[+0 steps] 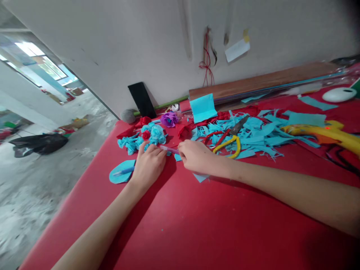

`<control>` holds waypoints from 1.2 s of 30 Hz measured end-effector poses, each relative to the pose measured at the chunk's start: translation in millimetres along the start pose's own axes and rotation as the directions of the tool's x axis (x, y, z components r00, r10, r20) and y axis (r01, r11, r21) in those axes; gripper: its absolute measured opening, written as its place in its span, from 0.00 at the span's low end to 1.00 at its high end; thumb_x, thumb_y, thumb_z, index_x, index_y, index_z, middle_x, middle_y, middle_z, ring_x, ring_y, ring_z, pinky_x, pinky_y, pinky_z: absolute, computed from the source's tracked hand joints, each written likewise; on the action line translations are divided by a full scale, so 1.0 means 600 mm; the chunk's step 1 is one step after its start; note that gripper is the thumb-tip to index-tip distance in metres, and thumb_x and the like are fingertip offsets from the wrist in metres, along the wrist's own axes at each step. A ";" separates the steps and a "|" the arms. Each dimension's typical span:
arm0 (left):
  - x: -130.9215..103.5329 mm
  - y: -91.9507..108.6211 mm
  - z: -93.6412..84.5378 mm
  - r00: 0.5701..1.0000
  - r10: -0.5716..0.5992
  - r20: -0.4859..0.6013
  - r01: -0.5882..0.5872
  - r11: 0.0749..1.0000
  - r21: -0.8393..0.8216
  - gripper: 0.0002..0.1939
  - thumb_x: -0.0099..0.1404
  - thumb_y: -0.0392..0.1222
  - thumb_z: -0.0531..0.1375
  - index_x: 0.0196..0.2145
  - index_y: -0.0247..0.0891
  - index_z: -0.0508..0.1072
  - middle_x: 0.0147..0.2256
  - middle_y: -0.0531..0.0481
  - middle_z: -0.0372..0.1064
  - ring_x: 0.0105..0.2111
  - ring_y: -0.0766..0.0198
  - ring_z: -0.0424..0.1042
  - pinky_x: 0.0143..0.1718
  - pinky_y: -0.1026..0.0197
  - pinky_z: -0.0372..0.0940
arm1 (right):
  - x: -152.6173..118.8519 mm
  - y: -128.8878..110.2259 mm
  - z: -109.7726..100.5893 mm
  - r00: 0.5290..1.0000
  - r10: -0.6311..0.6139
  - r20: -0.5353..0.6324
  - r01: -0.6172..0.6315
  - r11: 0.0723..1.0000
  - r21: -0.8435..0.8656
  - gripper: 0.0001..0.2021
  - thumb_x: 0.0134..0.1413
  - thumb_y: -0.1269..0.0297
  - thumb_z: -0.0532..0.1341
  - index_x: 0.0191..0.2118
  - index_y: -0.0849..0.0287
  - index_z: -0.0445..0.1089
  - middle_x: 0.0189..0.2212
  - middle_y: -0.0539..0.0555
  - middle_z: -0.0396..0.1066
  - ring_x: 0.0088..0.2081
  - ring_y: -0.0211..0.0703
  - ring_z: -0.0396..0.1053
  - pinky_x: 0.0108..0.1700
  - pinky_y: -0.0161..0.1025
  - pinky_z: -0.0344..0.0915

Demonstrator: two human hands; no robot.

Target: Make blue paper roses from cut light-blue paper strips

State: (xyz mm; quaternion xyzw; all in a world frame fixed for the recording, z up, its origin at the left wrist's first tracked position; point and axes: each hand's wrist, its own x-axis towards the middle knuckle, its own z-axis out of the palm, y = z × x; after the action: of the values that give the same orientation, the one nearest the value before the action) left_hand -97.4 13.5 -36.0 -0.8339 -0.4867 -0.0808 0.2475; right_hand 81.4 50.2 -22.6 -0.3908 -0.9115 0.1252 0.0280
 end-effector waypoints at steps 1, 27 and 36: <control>0.001 0.006 -0.007 1.000 0.014 -0.002 -0.013 1.000 0.026 0.07 0.61 0.31 0.53 0.31 0.34 0.72 0.27 0.51 0.71 0.33 0.61 0.69 0.47 0.47 0.57 | 0.000 -0.001 -0.001 1.000 0.002 0.003 -0.002 1.000 -0.002 0.13 0.57 0.62 0.55 0.45 0.65 0.64 0.41 0.56 0.66 0.40 0.40 0.67 0.40 0.43 0.66; -0.012 -0.062 -0.008 0.981 0.181 0.074 -0.164 0.968 -0.189 0.08 0.64 0.39 0.54 0.38 0.33 0.68 0.37 0.48 0.68 0.35 0.65 0.69 0.36 0.57 0.67 | 0.003 -0.004 0.001 0.999 0.024 0.026 -0.024 1.000 0.002 0.14 0.57 0.62 0.55 0.45 0.64 0.64 0.41 0.56 0.66 0.40 0.40 0.67 0.40 0.43 0.66; 0.015 -0.076 0.021 0.956 0.277 0.100 -0.223 0.903 -0.366 0.10 0.64 0.41 0.53 0.39 0.34 0.68 0.38 0.48 0.68 0.36 0.64 0.69 0.37 0.56 0.67 | 0.005 -0.003 -0.001 0.999 0.018 0.043 -0.018 1.000 0.004 0.14 0.57 0.62 0.55 0.45 0.64 0.64 0.42 0.56 0.66 0.40 0.41 0.67 0.41 0.43 0.66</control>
State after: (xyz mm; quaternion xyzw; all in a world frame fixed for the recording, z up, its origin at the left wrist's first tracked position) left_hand -132.9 45.0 -28.0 -0.9238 -0.3703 -0.0711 0.0659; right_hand 78.3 51.4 -22.0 -0.3962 -0.9080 0.1360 0.0081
